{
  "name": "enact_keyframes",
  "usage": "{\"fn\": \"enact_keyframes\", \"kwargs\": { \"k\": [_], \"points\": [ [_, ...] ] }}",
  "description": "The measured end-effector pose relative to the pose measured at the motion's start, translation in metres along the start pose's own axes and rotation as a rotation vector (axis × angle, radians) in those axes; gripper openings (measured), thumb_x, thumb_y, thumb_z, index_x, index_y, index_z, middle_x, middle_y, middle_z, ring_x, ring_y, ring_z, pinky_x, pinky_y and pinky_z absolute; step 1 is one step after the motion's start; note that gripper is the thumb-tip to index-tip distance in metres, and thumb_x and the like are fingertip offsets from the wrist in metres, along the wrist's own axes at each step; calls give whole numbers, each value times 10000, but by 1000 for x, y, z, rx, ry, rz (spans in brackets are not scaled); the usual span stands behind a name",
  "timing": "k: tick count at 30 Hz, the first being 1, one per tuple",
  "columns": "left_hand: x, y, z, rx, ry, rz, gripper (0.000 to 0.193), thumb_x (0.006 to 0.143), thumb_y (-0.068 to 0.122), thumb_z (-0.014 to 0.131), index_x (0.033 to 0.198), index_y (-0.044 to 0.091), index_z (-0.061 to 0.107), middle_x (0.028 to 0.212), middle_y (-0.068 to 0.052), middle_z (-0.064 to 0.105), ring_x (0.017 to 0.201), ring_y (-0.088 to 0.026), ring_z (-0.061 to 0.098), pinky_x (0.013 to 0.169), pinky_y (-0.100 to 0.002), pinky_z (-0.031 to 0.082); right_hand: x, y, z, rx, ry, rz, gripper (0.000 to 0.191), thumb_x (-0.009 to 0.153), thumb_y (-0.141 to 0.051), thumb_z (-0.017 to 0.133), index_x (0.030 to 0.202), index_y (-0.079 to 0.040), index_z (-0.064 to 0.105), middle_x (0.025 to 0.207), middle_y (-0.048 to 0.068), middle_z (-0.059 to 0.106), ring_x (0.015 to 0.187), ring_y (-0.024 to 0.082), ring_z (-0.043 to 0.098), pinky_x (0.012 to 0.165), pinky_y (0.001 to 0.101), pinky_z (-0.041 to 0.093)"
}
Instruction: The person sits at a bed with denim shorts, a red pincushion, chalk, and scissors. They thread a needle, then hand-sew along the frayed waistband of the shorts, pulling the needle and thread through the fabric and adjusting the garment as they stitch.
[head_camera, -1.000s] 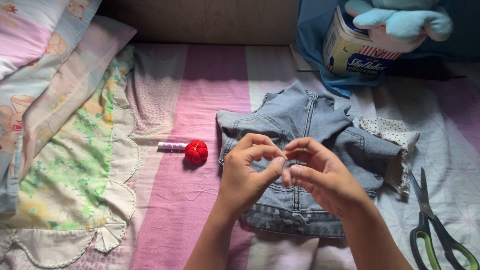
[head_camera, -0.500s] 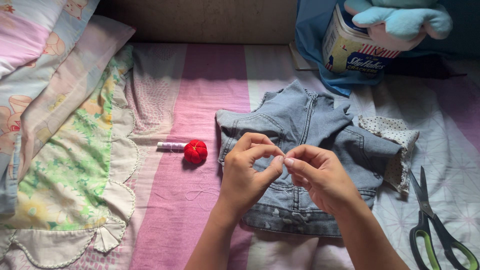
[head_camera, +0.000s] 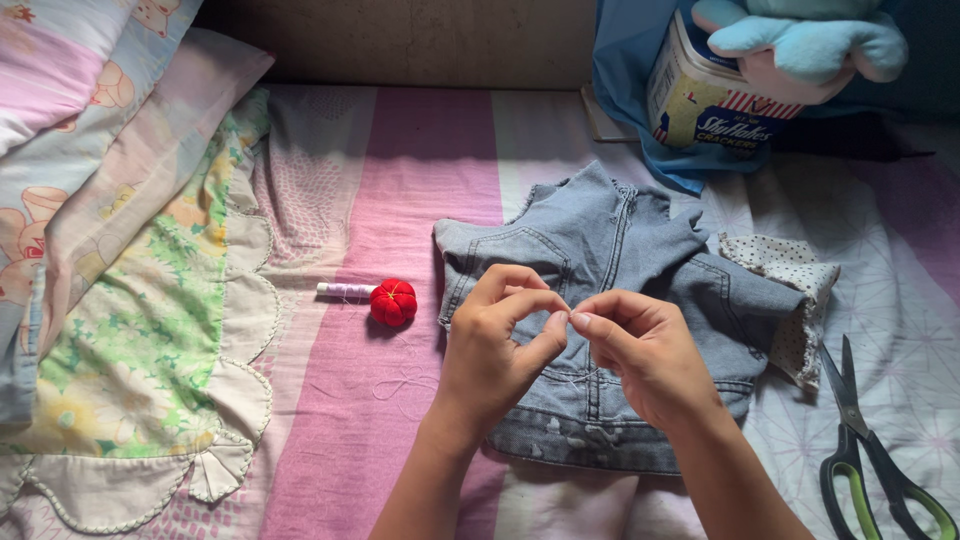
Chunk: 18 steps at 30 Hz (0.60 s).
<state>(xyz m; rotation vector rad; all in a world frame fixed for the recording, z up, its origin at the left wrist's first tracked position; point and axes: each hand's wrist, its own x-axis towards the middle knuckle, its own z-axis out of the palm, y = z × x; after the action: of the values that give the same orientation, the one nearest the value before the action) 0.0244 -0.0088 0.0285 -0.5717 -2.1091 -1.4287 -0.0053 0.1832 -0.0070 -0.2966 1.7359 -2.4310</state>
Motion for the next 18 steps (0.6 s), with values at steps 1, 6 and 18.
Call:
{"fn": "enact_keyframes", "kwargs": {
  "k": [1, 6, 18],
  "points": [
    [0, 0, 0, 33, 6, 27, 122, 850, 141, 760, 932, 51, 768, 1060, -79, 660, 902, -186, 721, 813, -308, 568, 0, 0, 0, -9, 2, -5, 120, 896, -41, 740, 969, 54, 744, 723, 7, 621, 600, 54, 439, 516, 221, 333],
    [1, -1, -2, 44, 4, 40, 118, 858, 143, 755, 931, 51, 761, 1068, -82, 658, 914, -190, 721, 821, -313, 570, 0, 2, -1, -82, 19, -20, 129, 894, -50, 755, 973, 52, 757, 742, 18, 646, 630, 54, 477, 532, 208, 366],
    [4, 1, -9, -100, -23, -132, 217, 845, 198, 754, 1033, 91, 776, 1097, -69, 674, 927, -191, 696, 831, -301, 570, -5, -5, 3, -307, 53, -67, 149, 886, -78, 771, 988, 30, 782, 809, 30, 710, 693, 38, 561, 576, 189, 420]
  ]
}}
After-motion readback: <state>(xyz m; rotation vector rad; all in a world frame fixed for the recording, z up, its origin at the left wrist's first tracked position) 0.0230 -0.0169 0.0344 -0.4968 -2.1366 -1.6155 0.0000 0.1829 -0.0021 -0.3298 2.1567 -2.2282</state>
